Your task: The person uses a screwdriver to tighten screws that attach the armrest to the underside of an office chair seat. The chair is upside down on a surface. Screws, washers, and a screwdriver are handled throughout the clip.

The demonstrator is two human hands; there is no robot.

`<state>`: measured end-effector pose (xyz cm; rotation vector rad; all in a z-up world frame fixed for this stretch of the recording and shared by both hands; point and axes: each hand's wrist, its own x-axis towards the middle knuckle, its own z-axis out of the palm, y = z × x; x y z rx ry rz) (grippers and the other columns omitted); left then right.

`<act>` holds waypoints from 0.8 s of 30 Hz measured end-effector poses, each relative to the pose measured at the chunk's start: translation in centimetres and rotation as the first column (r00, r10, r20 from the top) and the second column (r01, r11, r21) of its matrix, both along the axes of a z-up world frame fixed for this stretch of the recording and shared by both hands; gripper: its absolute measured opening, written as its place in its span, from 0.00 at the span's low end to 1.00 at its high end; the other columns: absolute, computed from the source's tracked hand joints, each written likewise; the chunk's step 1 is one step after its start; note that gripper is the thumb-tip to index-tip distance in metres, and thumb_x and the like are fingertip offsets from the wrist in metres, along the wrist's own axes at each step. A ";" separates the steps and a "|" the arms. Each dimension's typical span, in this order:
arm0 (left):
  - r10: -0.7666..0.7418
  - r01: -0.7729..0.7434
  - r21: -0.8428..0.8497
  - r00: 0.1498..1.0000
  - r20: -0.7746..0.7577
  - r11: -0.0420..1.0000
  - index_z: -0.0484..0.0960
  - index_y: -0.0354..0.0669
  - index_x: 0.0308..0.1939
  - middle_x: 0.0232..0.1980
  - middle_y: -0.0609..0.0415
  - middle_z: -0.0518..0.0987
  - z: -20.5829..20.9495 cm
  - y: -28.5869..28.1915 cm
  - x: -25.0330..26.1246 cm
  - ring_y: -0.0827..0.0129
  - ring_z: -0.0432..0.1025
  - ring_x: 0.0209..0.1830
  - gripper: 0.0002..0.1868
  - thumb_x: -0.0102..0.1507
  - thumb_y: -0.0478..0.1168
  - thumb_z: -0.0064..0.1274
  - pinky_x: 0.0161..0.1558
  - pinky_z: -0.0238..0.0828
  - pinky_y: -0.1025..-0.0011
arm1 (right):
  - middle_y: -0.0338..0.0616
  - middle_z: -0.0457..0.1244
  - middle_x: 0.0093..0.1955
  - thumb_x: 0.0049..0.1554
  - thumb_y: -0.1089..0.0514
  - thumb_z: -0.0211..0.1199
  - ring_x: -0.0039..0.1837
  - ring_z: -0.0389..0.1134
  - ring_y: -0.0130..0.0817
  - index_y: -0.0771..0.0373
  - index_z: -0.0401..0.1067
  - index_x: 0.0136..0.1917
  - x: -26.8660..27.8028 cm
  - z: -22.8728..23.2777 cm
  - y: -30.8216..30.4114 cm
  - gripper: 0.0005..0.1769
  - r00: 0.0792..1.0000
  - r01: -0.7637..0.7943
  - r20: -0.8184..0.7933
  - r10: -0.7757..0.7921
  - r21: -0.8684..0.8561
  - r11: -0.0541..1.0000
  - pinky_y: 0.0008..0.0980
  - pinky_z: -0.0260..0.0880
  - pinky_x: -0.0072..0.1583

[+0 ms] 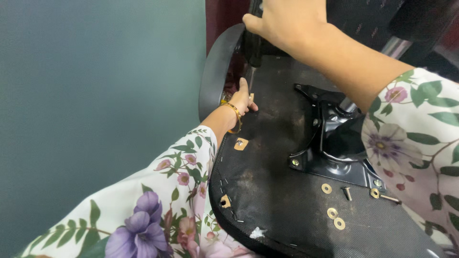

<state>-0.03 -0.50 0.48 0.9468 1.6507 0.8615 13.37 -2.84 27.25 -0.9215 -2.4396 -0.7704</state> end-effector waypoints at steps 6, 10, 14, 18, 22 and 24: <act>-0.031 0.030 0.032 0.999 0.035 0.999 0.79 0.41 0.28 0.27 0.55 0.83 0.5 -0.1 0.9 0.70 0.61 0.27 0.51 0.64 0.76 0.08 0.38 0.63 0.70 | 0.58 0.69 0.44 0.63 0.44 0.63 0.41 0.72 0.54 0.72 0.71 0.58 2.3 0.9 0.4 0.26 0.893 -0.447 0.008 0.450 -0.095 0.889 0.49 0.73 0.41; -0.038 0.037 0.035 0.999 0.027 0.999 0.81 0.41 0.33 0.30 0.57 0.82 1.1 -0.7 0.5 0.71 0.62 0.29 0.51 0.64 0.76 0.08 0.39 0.63 0.71 | 0.54 0.69 0.41 0.64 0.50 0.58 0.38 0.73 0.44 0.71 0.68 0.62 2.2 2.1 -0.1 0.23 0.935 -0.327 -0.015 0.354 -0.422 0.845 0.45 0.75 0.41; -0.045 0.045 0.018 0.999 0.027 0.999 0.84 0.43 0.38 0.32 0.59 0.83 1.9 -1.2 0.8 0.71 0.61 0.32 0.52 0.63 0.76 0.08 0.40 0.63 0.71 | 0.51 0.69 0.32 0.65 0.45 0.57 0.32 0.72 0.38 0.71 0.71 0.57 1.8 1.4 -0.4 0.24 0.997 -0.060 0.011 0.074 -0.465 0.884 0.43 0.75 0.39; -0.036 0.036 -0.002 0.999 -0.009 0.999 0.85 0.41 0.39 0.31 0.59 0.83 1.4 -0.8 0.1 0.70 0.61 0.33 0.54 0.63 0.76 0.07 0.40 0.63 0.72 | 0.47 0.69 0.30 0.65 0.37 0.59 0.34 0.71 0.42 0.67 0.79 0.39 2.1 0.8 0.3 0.32 0.997 0.067 0.063 -0.053 -0.249 0.966 0.43 0.73 0.41; -0.061 0.061 0.005 0.998 0.032 0.998 0.85 0.30 0.48 0.35 0.56 0.82 0.4 0.4 1.0 0.67 0.61 0.34 0.58 0.66 0.77 0.10 0.42 0.61 0.68 | 0.48 0.68 0.30 0.62 0.30 0.62 0.36 0.71 0.44 0.63 0.80 0.35 4.1 0.6 1.6 0.34 0.994 0.022 0.099 -0.036 0.146 0.989 0.44 0.72 0.40; 0.017 -0.008 0.136 0.997 -0.069 0.991 0.74 0.29 0.60 0.47 0.46 0.78 0.8 -0.6 1.3 0.59 0.63 0.44 0.50 0.67 0.75 0.24 0.48 0.60 0.62 | 0.48 0.68 0.30 0.61 0.29 0.62 0.37 0.72 0.45 0.61 0.81 0.35 4.0 0.7 1.7 0.34 0.993 0.015 0.109 -0.035 0.176 0.984 0.43 0.72 0.40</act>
